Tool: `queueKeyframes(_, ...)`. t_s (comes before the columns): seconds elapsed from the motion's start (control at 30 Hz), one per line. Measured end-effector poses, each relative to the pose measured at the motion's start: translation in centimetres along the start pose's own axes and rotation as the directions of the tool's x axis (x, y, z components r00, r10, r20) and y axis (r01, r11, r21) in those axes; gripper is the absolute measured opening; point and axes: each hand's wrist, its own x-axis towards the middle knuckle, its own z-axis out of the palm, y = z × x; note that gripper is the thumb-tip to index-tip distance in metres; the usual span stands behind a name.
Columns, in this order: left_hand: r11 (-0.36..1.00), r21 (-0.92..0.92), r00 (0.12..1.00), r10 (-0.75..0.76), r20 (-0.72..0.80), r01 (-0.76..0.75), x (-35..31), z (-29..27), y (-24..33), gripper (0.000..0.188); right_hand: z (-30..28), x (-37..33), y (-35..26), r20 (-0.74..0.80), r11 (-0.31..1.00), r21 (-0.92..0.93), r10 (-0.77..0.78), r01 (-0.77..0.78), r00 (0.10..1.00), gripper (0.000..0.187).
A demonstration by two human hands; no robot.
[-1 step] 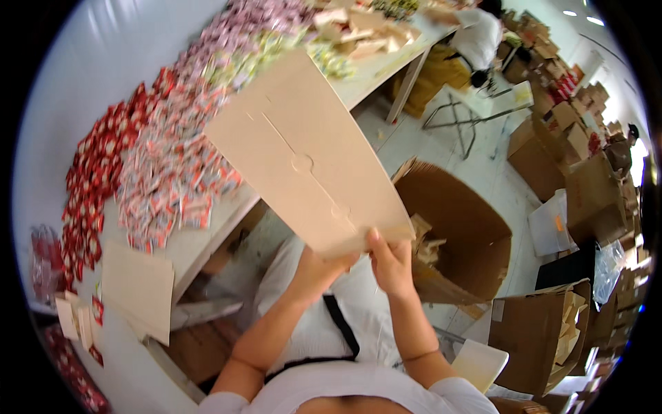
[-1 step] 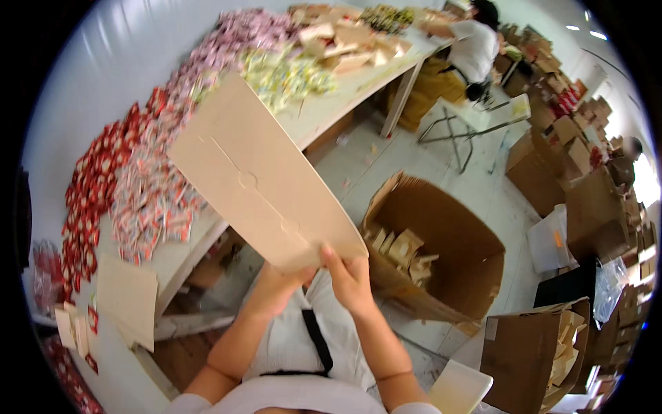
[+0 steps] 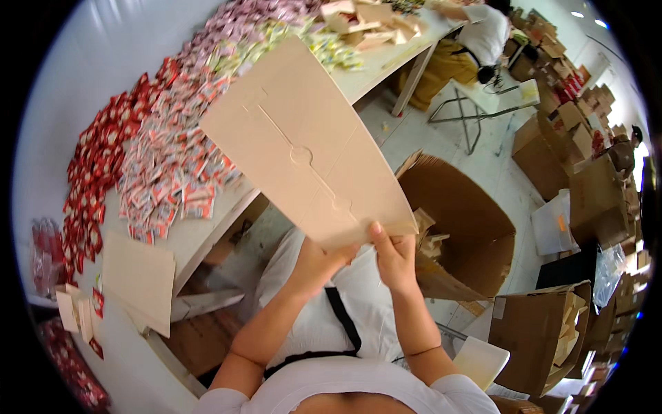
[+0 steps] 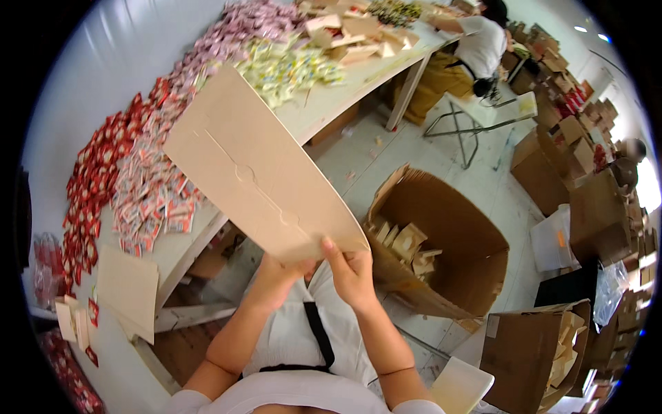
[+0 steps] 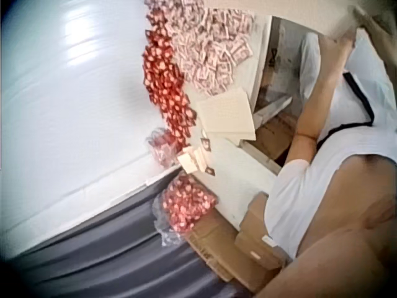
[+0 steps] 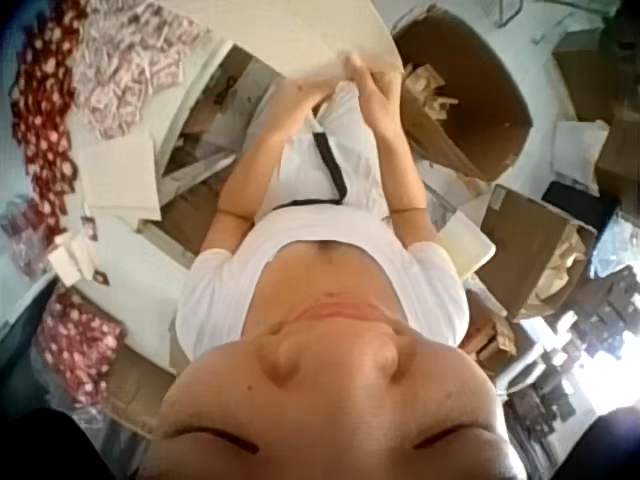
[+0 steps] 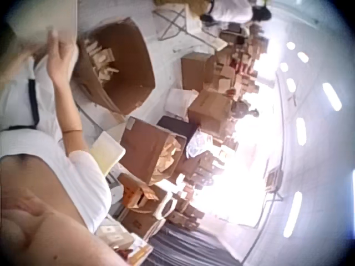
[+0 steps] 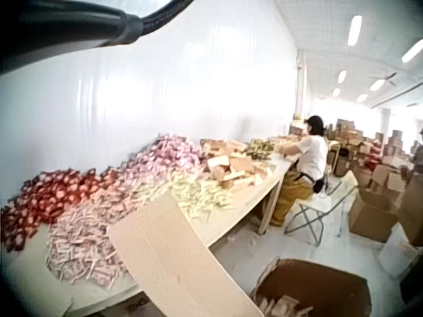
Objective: The person folds cardboard pieces into small boxes by hand and places packets inside them while sitting on the floor.
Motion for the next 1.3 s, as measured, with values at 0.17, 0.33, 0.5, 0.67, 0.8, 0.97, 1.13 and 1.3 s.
queueKeyframes(0.17, 0.993, -0.052, 0.987, 0.096, -0.126, -0.103, -1.3, -0.7, 1.3, 0.023, 0.6, 0.1, 0.5, 0.032, 0.991, 0.058, 0.115, -0.117, 0.993, 0.015)
queueKeyframes(0.33, 0.985, -0.113, 0.973, 0.109, -0.203, -0.134, -1.3, -0.7, 1.1, 0.022, 0.6, -0.9, 1.5, -0.077, 0.976, 0.128, 0.186, -0.175, 0.98, 0.024)
queueKeyframes(0.5, 0.988, -0.043, 0.97, 0.137, -0.202, -0.149, -1.0, -0.6, 0.6, 0.022, 0.6, -1.0, 2.8, -0.197, 0.983, 0.086, 0.178, -0.164, 0.964, 0.026)
queueKeyframes(0.67, 0.971, 0.112, 0.968, 0.226, -0.112, -0.213, -1.2, -1.5, -1.3, 0.032, 1.0, -1.2, 4.4, -0.282, 0.981, 0.046, 0.194, -0.188, 0.94, 0.023)
queueKeyframes(0.8, 0.992, 0.041, 0.973, 0.122, -0.196, -0.116, -0.9, -1.7, -1.1, 0.031, 0.9, -0.8, 4.5, -0.189, 0.966, 0.14, 0.24, -0.216, 0.952, 0.023)
queueKeyframes(0.97, 0.986, -0.155, 0.964, 0.025, -0.263, -0.067, -0.7, -1.4, 0.2, 0.023, -0.5, -1.0, 5.1, 0.012, 0.985, 0.065, 0.159, -0.159, 0.987, 0.015)
queueKeyframes(1.13, 0.95, -0.309, 0.998, 0.022, -0.05, -0.037, -0.6, -2.0, -0.8, 0.021, -1.6, -2.7, 6.5, -0.003, 0.971, 0.2, 0.133, -0.129, 0.991, 0.006)
queueKeyframes(1.3, 0.896, -0.439, 0.998, 0.062, -0.029, -0.068, -1.4, -2.0, -0.6, 0.014, -2.8, -3.0, 6.2, -0.095, 0.959, 0.283, 0.025, 0.003, 0.995, 0.003)
